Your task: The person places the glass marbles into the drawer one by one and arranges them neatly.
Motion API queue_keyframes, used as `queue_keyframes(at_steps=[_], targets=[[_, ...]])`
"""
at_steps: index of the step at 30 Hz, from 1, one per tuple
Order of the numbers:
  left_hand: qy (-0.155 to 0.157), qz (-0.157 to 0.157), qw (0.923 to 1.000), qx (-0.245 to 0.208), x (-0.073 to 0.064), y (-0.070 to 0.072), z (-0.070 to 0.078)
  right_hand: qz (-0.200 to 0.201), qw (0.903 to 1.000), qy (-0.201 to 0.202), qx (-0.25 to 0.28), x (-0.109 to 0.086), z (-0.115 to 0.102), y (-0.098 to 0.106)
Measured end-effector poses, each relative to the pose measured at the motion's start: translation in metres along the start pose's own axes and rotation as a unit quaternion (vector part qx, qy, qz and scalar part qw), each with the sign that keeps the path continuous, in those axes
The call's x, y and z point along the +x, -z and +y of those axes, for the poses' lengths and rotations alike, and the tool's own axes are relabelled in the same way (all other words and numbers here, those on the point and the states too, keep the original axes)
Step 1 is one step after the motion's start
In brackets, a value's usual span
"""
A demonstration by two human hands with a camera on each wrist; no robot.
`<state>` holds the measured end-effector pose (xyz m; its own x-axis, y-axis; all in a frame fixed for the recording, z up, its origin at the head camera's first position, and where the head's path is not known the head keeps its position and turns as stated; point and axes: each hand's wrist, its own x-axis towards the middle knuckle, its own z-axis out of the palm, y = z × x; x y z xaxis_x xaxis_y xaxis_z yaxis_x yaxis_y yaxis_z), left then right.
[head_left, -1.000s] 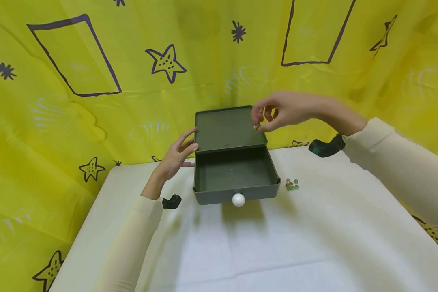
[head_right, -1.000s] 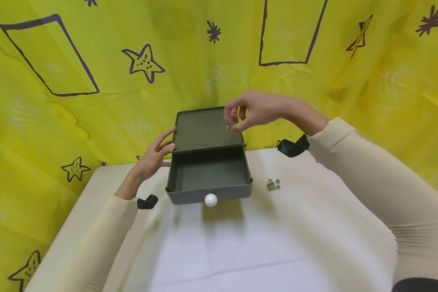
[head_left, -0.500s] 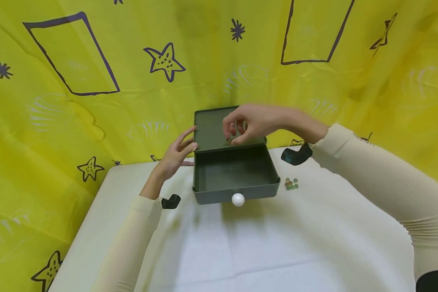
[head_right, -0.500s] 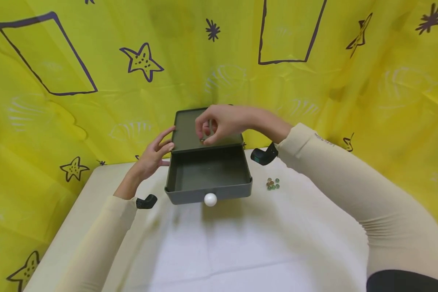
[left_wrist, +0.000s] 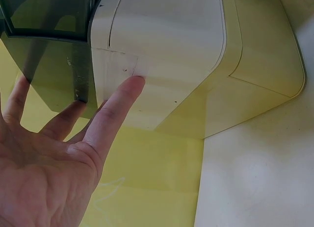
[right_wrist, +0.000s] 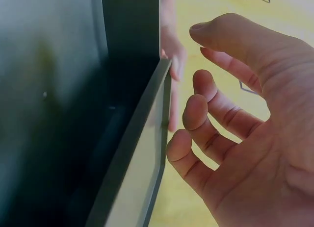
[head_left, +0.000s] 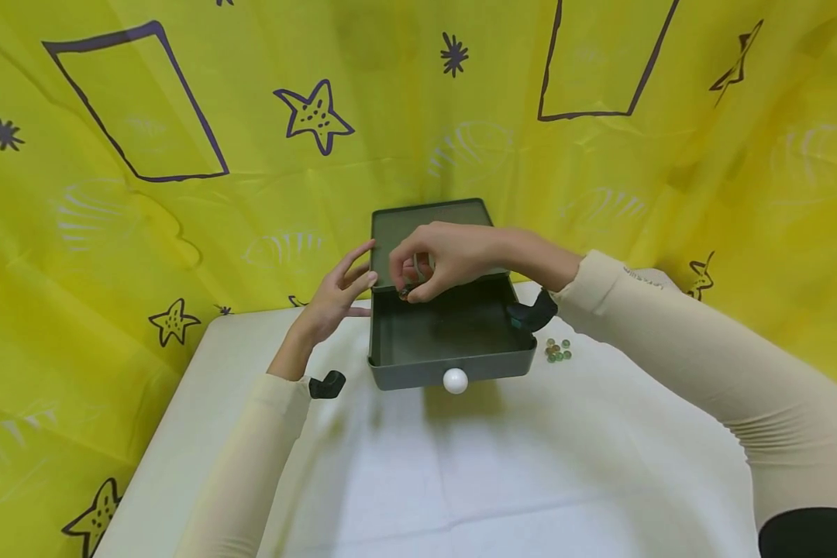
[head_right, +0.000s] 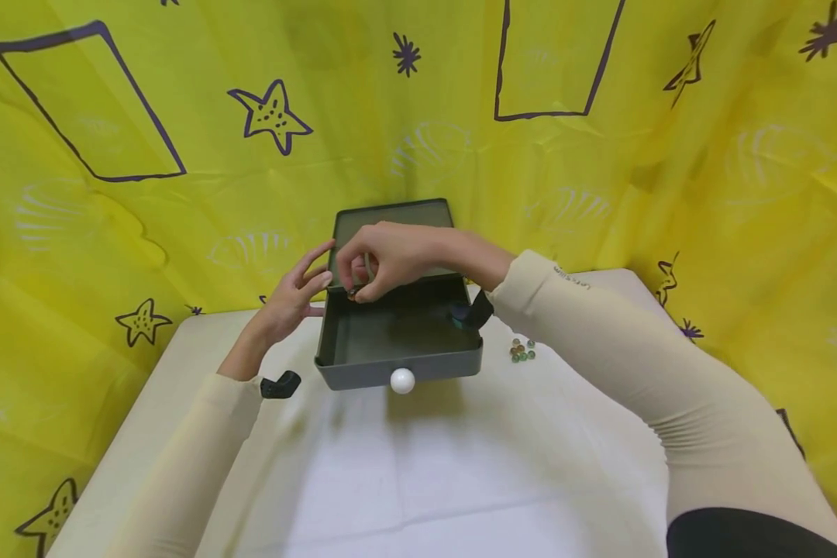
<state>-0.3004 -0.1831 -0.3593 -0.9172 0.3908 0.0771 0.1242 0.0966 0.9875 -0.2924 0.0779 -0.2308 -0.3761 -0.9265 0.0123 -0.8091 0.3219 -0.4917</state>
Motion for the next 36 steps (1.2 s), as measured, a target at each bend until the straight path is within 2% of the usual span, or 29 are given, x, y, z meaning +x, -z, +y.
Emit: queue_keyframes(at_steps=[10, 36], targets=[[0.000, 0.002, 1.0000, -0.005, 0.0017, 0.0000, -0.0013, -0.013, 0.9998, 0.012, 0.005, 0.0074, -0.0027, -0.0070], [-0.001, 0.003, 1.0000, 0.001, 0.0008, -0.0012, -0.0001, 0.001, 1.0000, 0.005, -0.007, 0.0062, 0.0023, -0.0097]])
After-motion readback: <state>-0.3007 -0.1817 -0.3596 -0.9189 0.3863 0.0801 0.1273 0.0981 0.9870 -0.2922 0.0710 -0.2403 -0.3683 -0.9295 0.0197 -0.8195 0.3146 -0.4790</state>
